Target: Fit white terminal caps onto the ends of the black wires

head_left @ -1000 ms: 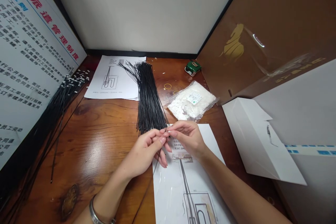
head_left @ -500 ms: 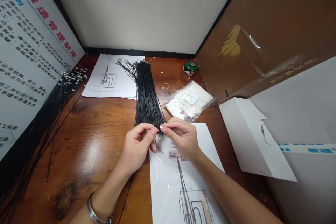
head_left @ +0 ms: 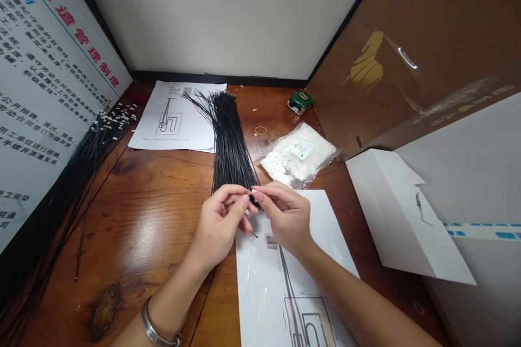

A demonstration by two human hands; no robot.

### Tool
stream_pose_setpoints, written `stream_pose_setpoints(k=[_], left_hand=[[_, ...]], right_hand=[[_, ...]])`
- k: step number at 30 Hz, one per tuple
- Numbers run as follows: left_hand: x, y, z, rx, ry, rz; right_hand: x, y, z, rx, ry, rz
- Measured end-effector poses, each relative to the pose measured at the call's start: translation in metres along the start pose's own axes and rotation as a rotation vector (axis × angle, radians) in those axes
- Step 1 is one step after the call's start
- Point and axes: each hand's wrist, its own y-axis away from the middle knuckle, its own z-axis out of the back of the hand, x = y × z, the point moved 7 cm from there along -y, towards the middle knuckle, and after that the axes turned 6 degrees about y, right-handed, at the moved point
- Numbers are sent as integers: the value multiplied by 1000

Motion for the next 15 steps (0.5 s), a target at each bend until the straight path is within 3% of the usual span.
stream_pose_setpoints(k=[9, 15], left_hand=[[6, -2, -4, 48, -36, 75], [7, -2, -3, 38, -27, 78]], right_hand=[[-9, -2, 1, -5, -78, -98], [-4, -4, -2, 43, -71, -59]])
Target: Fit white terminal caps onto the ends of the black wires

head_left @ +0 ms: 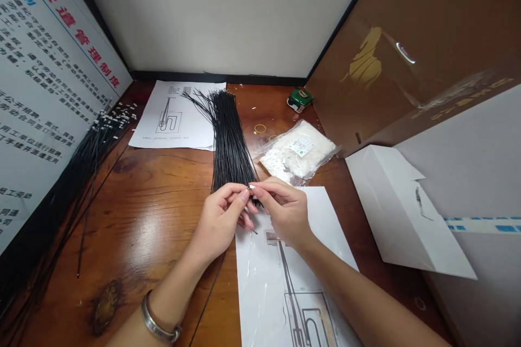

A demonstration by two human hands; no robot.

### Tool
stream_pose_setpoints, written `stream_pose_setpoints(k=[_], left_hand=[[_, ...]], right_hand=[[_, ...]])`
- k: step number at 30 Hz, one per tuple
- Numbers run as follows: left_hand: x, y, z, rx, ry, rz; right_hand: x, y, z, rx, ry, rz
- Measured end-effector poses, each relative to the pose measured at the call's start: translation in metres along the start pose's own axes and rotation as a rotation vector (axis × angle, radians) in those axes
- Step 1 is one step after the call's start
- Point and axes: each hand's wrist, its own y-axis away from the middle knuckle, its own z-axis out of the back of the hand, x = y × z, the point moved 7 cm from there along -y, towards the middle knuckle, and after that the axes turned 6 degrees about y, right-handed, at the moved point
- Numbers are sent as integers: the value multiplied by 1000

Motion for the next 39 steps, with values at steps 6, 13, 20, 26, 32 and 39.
stream_pose_setpoints(k=[6, 13, 20, 26, 32, 39], left_hand=[[0, 1, 1, -15, -34, -16], [1, 0, 2, -25, -58, -19], [0, 1, 2, -24, -83, -32], [0, 1, 1, -7, -96, -35], [1, 1, 2, -23, -108, -37], [1, 0, 2, -30, -77, -31]], right_hand=[[1, 1, -2, 47, -7, 27], [-3, 0, -3, 50, -43, -27], [-8, 1, -4, 43, -101, -102], [-7, 0, -4, 50, -64, -106], [-8, 0, -4, 53, -69, -112], [-7, -1, -4, 41, -94, -90]])
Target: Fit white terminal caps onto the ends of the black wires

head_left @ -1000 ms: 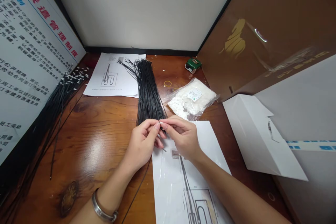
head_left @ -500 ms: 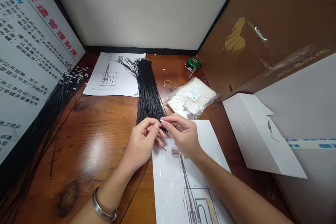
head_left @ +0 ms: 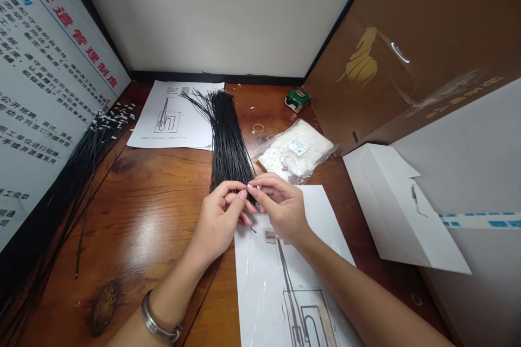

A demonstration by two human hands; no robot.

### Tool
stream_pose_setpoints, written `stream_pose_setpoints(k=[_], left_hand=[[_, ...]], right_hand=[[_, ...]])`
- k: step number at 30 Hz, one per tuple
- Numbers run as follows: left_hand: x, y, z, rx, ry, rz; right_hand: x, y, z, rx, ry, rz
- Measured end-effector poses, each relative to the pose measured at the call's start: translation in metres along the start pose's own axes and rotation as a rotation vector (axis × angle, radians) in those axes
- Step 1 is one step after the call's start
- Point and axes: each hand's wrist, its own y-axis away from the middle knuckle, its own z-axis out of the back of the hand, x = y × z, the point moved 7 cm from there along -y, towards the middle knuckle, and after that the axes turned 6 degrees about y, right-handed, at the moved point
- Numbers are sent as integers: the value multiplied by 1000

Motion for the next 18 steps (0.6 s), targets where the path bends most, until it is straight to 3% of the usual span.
stream_pose_setpoints(k=[18], left_hand=[[-2, 0, 3, -27, -46, -20]], right_hand=[[1, 1, 0, 16, 54, 32]])
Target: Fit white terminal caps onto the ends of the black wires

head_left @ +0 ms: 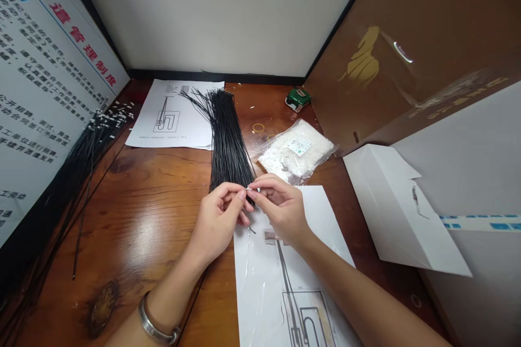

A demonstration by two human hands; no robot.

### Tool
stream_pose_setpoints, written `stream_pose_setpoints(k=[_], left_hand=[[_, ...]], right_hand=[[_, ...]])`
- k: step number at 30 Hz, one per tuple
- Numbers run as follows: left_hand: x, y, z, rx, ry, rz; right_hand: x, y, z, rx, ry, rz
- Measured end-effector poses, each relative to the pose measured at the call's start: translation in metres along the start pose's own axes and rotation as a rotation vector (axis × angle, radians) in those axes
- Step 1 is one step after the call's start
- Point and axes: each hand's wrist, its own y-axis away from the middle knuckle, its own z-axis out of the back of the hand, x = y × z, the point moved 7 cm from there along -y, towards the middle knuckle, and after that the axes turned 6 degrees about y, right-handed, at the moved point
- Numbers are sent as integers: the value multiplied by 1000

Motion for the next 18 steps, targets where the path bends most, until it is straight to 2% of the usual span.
stream_pose_setpoints(k=[10, 18], left_hand=[[-1, -1, 0, -2, -6, -15], [3, 1, -1, 1, 46, 44]], right_hand=[[-2, 0, -1, 13, -42, -54], [-9, 1, 2, -40, -136, -157]])
